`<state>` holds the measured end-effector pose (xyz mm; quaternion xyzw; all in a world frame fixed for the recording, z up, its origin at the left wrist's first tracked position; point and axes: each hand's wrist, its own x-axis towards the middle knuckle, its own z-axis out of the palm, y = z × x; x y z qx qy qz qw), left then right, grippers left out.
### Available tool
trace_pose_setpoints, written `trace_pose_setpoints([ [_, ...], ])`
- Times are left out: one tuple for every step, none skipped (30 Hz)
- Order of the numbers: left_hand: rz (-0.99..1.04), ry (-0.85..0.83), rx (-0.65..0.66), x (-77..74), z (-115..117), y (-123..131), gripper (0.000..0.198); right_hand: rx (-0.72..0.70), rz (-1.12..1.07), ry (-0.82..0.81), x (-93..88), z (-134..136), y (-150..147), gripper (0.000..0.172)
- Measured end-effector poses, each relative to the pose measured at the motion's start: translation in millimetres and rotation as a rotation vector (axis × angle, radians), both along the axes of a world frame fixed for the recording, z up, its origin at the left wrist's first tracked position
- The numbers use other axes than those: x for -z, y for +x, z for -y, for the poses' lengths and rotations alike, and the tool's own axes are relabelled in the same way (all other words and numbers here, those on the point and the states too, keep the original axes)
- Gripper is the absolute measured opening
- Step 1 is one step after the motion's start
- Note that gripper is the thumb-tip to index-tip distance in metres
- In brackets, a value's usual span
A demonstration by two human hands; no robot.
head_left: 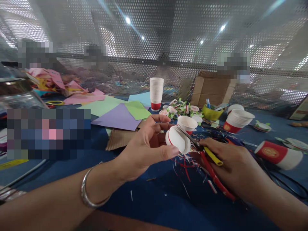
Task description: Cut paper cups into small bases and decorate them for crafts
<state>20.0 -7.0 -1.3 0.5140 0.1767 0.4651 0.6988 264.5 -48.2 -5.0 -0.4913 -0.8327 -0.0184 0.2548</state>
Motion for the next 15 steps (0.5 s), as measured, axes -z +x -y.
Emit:
trace_pose_setpoints([
  [0.0, -0.023, -0.007, -1.6, 0.3, 0.1, 0.061, -0.005, 0.012, 0.02, -0.2, 0.1, 0.3, 0.034],
  [0.003, -0.043, -0.017, -3.1, 0.5, 0.3, 0.06, -0.006, 0.018, 0.036, -0.3, 0.2, 0.4, 0.034],
  [0.004, -0.057, -0.032, -4.4, 0.7, 0.5, 0.059, -0.003, 0.018, 0.042, -0.4, 0.3, 0.2, 0.035],
  [-0.001, -0.071, -0.05, -5.4, 0.8, 0.7, 0.057, 0.002, 0.012, 0.039, -0.4, 0.4, -0.2, 0.034],
  [-0.012, -0.086, -0.069, -6.1, 0.8, 1.0, 0.055, 0.007, 0.002, 0.027, -0.4, 0.5, -0.6, 0.032],
  [-0.024, -0.102, -0.086, -6.5, 0.9, 1.4, 0.054, 0.01, -0.006, 0.008, -0.2, 0.5, -1.1, 0.03],
  [-0.036, -0.117, -0.097, -6.7, 1.0, 1.8, 0.052, 0.014, -0.017, -0.007, 0.1, 0.4, -1.5, 0.028],
  [-0.04, -0.133, -0.102, -6.8, 1.0, 2.3, 0.051, 0.016, -0.026, -0.015, 0.4, 0.3, -1.8, 0.026],
  [-0.041, -0.147, -0.102, -6.7, 1.1, 2.7, 0.05, 0.017, -0.034, -0.022, 0.6, 0.1, -1.9, 0.024],
  [-0.038, -0.16, -0.1, -6.6, 1.2, 3.1, 0.049, 0.016, -0.042, -0.029, 0.8, -0.1, -2.0, 0.022],
  [-0.035, -0.167, -0.098, -6.5, 1.3, 3.5, 0.048, 0.015, -0.056, -0.034, 0.9, -0.4, -2.2, 0.02],
  [-0.034, -0.171, -0.092, -6.3, 1.4, 3.7, 0.048, 0.012, -0.071, -0.041, 0.9, -0.6, -2.4, 0.018],
  [-0.037, -0.17, -0.088, -6.2, 1.5, 3.8, 0.047, 0.008, -0.087, -0.046, 0.8, -0.7, -2.6, 0.016],
  [-0.042, -0.167, -0.084, -6.1, 1.7, 3.8, 0.046, 0.007, -0.097, -0.053, 0.6, -0.7, -2.9, 0.015],
  [-0.047, -0.162, -0.082, -6.0, 1.9, 3.8, 0.045, 0.008, -0.105, -0.056, 0.5, -0.5, -3.2, 0.015],
])
